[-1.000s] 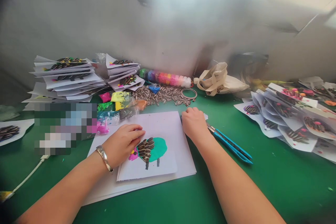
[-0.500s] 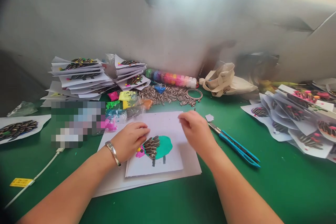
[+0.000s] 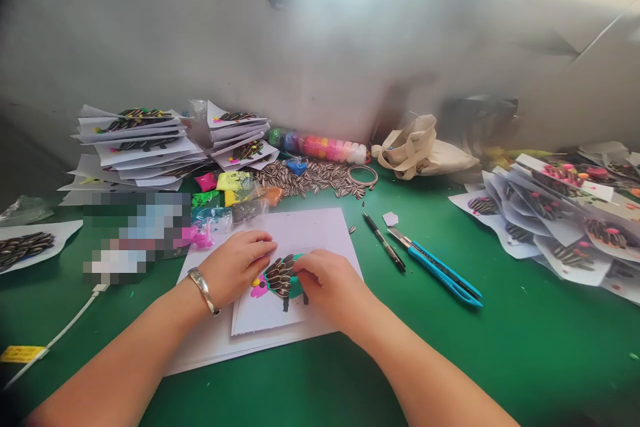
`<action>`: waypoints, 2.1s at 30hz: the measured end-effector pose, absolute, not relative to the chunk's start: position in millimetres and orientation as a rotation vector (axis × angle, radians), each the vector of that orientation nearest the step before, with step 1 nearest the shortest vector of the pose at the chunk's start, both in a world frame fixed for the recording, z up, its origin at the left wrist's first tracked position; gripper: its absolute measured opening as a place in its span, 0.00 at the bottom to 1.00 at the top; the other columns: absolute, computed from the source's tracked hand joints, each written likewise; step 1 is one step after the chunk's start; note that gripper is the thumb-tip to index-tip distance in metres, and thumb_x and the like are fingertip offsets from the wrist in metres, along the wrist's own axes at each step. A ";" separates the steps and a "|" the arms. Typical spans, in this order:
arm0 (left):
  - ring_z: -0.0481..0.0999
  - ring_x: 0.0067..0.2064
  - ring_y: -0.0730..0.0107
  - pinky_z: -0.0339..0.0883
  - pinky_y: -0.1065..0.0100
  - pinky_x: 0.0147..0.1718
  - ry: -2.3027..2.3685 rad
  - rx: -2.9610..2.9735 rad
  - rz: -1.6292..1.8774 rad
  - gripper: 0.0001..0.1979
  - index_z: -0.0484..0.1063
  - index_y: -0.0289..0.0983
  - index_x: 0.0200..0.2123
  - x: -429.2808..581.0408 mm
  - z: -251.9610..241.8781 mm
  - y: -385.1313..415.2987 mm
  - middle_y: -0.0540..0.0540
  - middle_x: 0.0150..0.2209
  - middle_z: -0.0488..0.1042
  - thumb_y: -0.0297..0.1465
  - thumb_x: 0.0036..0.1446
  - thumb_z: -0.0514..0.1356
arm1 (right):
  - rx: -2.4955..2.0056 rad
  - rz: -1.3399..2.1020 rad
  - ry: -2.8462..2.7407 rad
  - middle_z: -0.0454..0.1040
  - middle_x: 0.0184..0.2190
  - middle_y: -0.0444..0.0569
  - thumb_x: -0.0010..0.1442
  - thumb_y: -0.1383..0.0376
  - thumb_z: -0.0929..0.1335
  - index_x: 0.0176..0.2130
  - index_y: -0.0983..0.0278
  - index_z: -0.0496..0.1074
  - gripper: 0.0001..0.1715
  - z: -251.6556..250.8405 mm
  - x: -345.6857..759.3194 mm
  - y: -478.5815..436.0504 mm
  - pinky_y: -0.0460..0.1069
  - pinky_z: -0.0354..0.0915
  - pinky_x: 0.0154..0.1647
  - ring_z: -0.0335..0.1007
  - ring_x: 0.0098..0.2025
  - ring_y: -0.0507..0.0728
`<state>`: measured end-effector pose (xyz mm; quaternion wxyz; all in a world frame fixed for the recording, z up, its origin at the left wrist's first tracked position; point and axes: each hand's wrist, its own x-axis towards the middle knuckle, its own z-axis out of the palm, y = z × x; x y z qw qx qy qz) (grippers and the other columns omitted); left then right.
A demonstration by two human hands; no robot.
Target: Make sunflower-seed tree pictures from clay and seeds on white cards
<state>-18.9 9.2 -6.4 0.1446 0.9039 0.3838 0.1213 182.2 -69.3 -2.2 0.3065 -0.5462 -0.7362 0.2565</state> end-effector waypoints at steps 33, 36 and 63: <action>0.70 0.48 0.57 0.67 0.56 0.49 1.152 2.584 0.260 0.13 0.76 0.37 0.43 -17.5 -6.4 9.4 0.41 0.48 0.72 0.24 0.59 0.53 | -1.445 0.396 -2.135 0.72 0.30 0.48 0.56 0.76 0.66 0.34 0.62 0.76 0.12 -15.4 179.4 -66.1 0.48 0.62 0.35 0.66 0.35 0.55; 0.70 0.48 0.57 0.66 0.57 0.49 1.152 2.582 0.260 0.14 0.76 0.37 0.43 -17.4 -6.4 9.8 0.41 0.48 0.72 0.23 0.59 0.53 | -1.562 0.379 -2.106 0.71 0.30 0.47 0.54 0.77 0.67 0.33 0.63 0.75 0.11 -5.3 183.6 -66.6 0.47 0.61 0.35 0.65 0.34 0.55; 0.72 0.46 0.57 0.68 0.56 0.46 1.116 2.592 0.307 0.14 0.76 0.38 0.40 -19.3 -7.1 11.6 0.42 0.46 0.73 0.24 0.58 0.52 | -1.997 -0.081 -1.984 0.75 0.39 0.50 0.61 0.74 0.60 0.41 0.63 0.75 0.17 -6.5 249.3 -36.9 0.48 0.57 0.41 0.66 0.42 0.57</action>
